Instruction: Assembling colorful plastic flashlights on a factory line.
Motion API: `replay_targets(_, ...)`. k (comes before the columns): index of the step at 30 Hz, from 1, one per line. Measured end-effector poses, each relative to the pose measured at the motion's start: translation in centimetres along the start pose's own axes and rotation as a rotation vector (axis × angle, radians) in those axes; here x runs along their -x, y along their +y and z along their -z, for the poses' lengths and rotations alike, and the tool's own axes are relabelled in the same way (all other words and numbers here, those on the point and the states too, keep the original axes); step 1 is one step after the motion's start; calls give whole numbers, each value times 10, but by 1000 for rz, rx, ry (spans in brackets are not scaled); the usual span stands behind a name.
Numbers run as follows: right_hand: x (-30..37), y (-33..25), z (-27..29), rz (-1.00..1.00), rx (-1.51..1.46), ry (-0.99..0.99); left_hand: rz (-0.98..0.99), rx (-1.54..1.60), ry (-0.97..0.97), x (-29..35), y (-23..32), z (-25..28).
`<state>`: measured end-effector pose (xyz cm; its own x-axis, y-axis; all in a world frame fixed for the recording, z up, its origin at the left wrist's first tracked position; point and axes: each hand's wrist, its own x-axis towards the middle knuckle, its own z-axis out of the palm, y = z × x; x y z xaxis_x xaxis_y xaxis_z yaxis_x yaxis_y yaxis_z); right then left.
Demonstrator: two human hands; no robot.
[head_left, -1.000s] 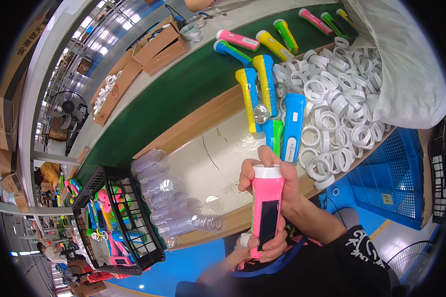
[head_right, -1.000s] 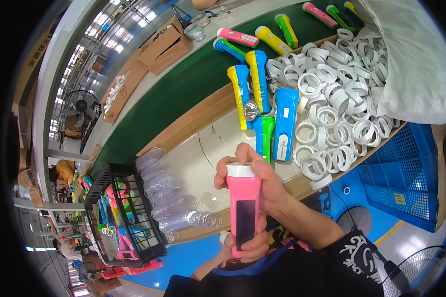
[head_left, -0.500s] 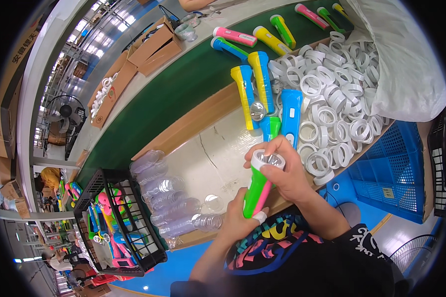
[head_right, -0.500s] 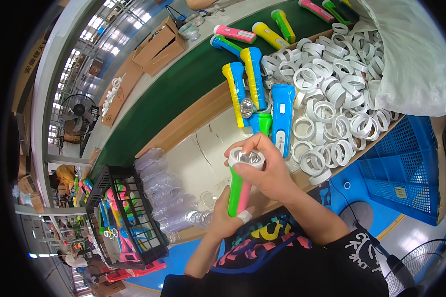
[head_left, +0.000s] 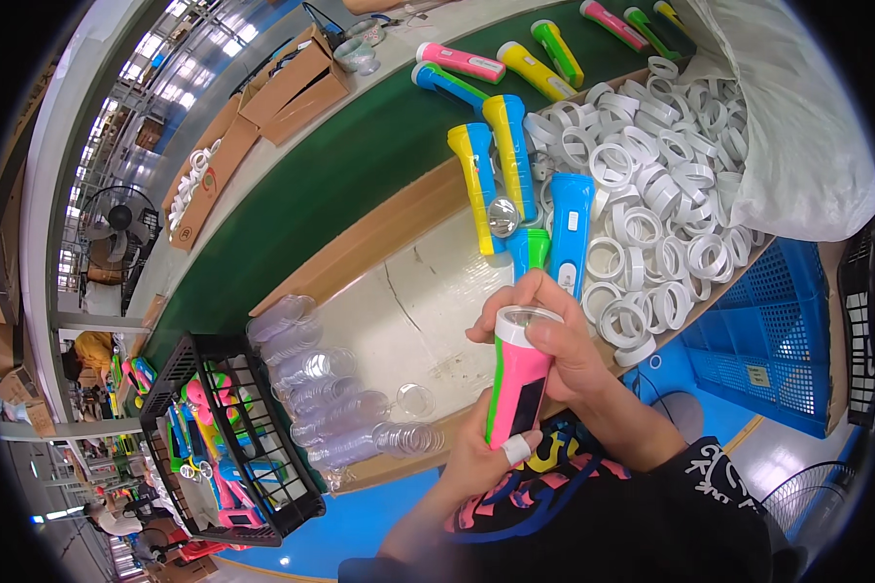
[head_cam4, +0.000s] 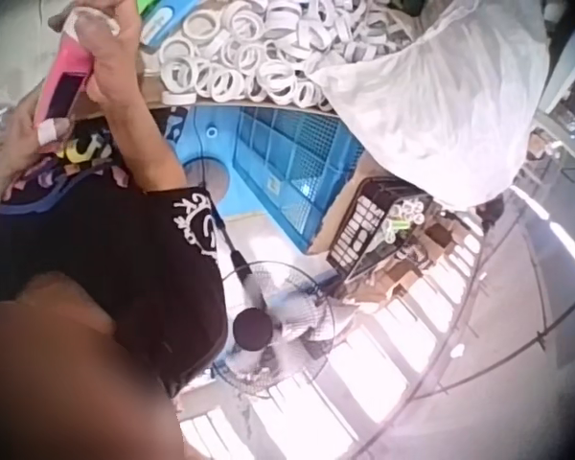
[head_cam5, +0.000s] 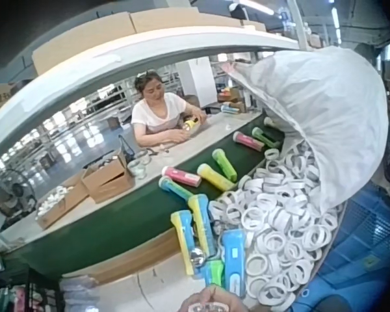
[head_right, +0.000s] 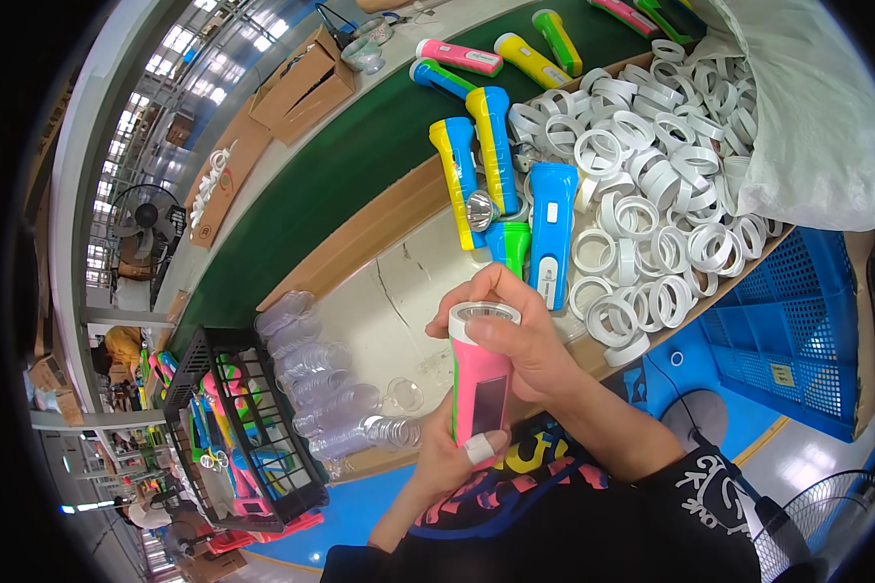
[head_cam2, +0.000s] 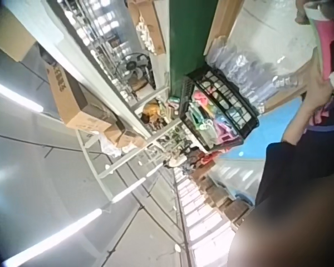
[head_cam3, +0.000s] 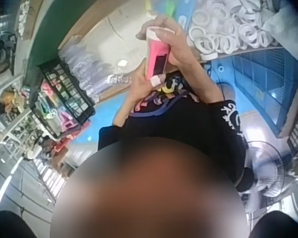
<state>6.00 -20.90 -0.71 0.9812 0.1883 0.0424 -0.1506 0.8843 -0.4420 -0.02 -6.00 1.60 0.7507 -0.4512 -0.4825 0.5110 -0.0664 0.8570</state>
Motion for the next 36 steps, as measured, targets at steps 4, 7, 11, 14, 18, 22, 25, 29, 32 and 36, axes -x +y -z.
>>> replay_targets(4,-5,11,6,1,-400,-270,111,857,-497,7,-11,-7)
replay_targets(7,-1,13,3,22,-509,-372,69,765,-503,7,-14,-1)
replay_targets(11,6,4,6,179,166,-140,-490,-683,223,-11,-18,16)
replay_targets(14,7,5,4,197,337,25,-504,-621,255,-16,-17,9)
replay_targets(18,8,-8,5,38,407,232,-424,-538,93,-25,-10,22)
replay_targets(22,17,-54,23,238,1268,401,2,401,-80,-19,2,50)
replay_targets(25,25,-78,34,316,2350,426,-126,360,125,-43,26,72)
replay_targets(29,22,-81,44,202,2504,222,-374,385,246,-108,68,138)
replay_targets(32,17,-85,52,184,2534,248,-487,80,505,-115,83,135)
replay_targets(36,29,-94,36,435,2312,342,-121,-1358,217,-48,42,122)
